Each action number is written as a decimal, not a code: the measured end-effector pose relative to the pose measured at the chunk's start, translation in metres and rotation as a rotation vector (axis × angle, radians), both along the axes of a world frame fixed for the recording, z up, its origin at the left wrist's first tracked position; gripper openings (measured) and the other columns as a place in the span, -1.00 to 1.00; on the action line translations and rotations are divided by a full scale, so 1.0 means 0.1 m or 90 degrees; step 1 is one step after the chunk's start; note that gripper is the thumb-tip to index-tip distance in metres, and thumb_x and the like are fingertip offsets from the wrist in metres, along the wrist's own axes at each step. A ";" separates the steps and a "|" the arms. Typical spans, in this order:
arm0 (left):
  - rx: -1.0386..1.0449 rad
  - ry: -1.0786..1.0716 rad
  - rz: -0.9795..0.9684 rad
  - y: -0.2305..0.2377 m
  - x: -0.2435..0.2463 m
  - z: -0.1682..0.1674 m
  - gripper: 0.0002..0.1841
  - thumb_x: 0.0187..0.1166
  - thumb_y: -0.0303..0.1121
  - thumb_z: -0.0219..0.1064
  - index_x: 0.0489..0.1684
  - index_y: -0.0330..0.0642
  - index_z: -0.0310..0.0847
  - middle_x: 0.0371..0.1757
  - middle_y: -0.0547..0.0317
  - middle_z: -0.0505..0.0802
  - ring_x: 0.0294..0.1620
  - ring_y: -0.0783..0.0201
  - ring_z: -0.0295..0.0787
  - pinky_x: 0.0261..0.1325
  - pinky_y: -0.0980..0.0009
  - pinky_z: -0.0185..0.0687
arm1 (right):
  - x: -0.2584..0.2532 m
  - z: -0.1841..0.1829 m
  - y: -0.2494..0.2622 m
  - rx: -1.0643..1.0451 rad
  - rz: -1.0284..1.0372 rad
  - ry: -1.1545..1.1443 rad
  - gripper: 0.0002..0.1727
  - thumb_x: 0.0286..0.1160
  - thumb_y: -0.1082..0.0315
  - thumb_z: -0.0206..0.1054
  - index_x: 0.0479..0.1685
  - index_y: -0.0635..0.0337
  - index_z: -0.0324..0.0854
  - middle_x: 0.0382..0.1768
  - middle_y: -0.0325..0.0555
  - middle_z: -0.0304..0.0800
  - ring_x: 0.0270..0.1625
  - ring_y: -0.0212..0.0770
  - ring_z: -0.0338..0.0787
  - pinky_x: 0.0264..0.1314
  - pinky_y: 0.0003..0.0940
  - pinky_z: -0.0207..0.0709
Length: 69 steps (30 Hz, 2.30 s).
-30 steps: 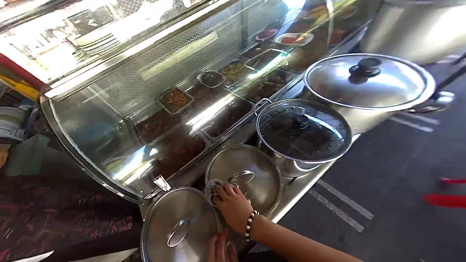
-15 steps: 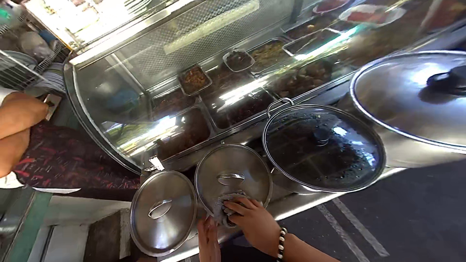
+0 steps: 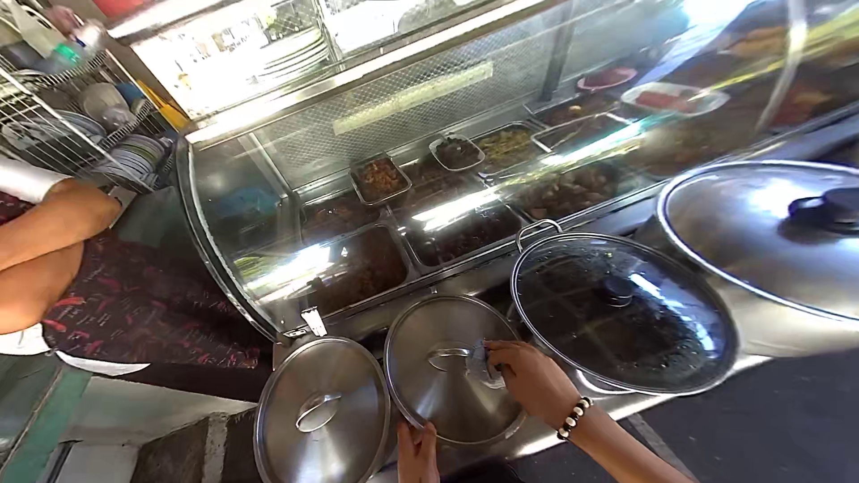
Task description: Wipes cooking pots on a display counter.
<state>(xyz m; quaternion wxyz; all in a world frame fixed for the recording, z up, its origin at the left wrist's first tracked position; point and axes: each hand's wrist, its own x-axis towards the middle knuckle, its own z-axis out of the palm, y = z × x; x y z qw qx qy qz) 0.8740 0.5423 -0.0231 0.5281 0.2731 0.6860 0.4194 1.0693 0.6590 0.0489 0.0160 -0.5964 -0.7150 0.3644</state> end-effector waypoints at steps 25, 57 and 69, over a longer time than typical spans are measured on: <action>-0.026 -0.102 -0.026 0.04 -0.14 -0.12 -0.19 0.75 -0.36 0.18 0.87 -0.28 -0.35 0.68 -0.51 0.28 0.55 -0.25 0.44 0.42 -0.14 0.49 | -0.65 -0.03 0.92 0.041 0.313 0.068 -0.61 0.69 0.65 0.06 0.26 0.29 0.76 0.40 0.14 0.72 0.56 0.10 0.60 0.70 0.03 0.29; -0.090 -0.322 0.058 0.05 -0.21 0.03 -0.44 0.91 -0.34 -0.20 0.89 -0.02 -0.25 0.76 -0.23 0.20 0.38 -0.09 0.61 0.23 0.08 0.65 | -1.20 0.14 -0.10 -0.084 0.330 -0.129 -0.47 0.63 0.46 0.21 0.61 0.29 0.44 0.63 0.47 0.25 0.64 0.46 0.34 0.43 0.36 0.44; -0.155 -0.140 0.079 0.33 -0.09 0.16 -0.44 0.91 -0.08 -0.11 0.83 -0.05 -0.03 0.63 -0.36 0.38 0.30 -0.18 0.64 0.17 0.04 0.64 | -0.66 0.24 -0.37 -0.180 0.254 -0.190 -0.59 0.72 0.33 0.07 0.38 0.29 0.63 0.41 0.37 0.61 0.46 0.39 0.60 0.32 0.41 0.44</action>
